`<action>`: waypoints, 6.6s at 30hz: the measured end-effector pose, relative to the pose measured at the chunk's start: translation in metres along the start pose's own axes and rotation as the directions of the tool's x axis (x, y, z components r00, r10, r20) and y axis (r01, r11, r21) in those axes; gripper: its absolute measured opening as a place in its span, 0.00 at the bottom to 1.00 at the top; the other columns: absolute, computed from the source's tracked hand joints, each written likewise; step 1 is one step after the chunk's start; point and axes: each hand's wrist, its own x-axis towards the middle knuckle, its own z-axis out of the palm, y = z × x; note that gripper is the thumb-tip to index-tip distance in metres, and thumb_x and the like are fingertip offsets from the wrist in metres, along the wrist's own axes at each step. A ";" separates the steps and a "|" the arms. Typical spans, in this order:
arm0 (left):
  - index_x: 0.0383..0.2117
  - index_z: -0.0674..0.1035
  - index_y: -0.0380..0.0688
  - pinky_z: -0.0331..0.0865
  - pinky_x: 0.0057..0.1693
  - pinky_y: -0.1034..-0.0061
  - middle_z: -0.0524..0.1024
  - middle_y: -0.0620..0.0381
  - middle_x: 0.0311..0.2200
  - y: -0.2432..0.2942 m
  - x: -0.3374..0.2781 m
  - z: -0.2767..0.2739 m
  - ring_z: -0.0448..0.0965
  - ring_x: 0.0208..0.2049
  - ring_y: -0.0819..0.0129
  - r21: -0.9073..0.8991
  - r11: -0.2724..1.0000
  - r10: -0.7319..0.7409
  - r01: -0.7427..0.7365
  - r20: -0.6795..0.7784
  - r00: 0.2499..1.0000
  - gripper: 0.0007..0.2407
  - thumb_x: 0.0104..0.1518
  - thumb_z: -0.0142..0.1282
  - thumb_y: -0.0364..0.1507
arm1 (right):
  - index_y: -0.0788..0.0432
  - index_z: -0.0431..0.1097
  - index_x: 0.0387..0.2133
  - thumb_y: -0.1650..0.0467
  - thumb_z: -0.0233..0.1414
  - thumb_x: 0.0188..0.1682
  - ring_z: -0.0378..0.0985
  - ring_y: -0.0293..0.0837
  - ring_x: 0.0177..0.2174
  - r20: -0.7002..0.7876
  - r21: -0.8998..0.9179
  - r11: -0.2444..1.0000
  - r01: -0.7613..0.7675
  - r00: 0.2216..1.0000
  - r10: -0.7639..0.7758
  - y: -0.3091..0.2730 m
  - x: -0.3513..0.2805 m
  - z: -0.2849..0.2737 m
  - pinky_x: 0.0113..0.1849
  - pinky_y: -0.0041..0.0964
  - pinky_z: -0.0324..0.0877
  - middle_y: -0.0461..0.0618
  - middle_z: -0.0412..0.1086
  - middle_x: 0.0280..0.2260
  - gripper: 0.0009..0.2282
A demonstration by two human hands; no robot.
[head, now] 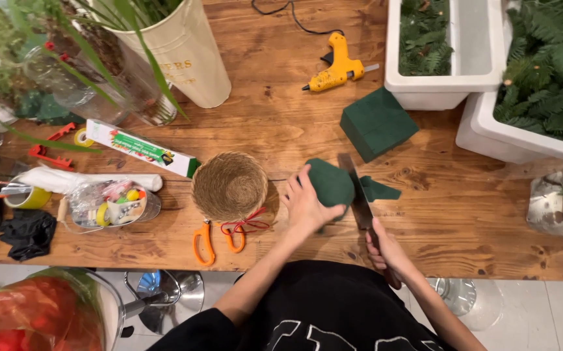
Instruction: The person cuts a block of green floral foam into smaller pieces using a large knife on a wooden table. They then place a piece of the foam into a small woven basket and search through a red plastic bag containing various colorful items.
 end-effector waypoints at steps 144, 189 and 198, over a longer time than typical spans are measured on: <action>0.57 0.67 0.58 0.64 0.56 0.54 0.61 0.48 0.58 0.020 0.073 0.029 0.67 0.58 0.48 0.329 0.635 0.598 -0.699 0.365 0.714 0.27 0.47 0.63 0.26 | 0.50 0.76 0.28 0.66 0.70 0.27 0.65 0.69 0.54 0.013 -0.787 0.469 0.401 0.770 -0.637 -0.017 0.098 -0.023 0.53 0.54 0.62 0.62 0.60 0.59 0.15; 0.41 0.74 0.41 0.78 0.38 0.71 0.74 0.49 0.36 0.047 0.010 0.260 0.80 0.30 0.62 -0.699 0.647 0.090 0.306 0.468 0.879 0.10 0.53 0.54 0.21 | 0.54 0.64 0.53 0.68 0.60 0.42 0.76 0.51 0.38 -0.314 0.696 0.676 0.243 0.949 -0.018 0.026 -0.024 -0.123 0.37 0.47 0.79 0.55 0.64 0.44 0.24; 0.39 0.79 0.47 0.74 0.36 0.79 0.79 0.54 0.29 0.183 -0.081 0.345 0.81 0.28 0.70 -0.553 0.761 0.257 0.340 0.737 0.625 0.10 0.52 0.58 0.24 | 0.63 0.70 0.40 0.65 0.59 0.42 0.79 0.49 0.33 -0.024 0.930 0.368 0.002 0.998 0.055 0.116 -0.087 -0.317 0.37 0.42 0.75 0.55 0.74 0.35 0.17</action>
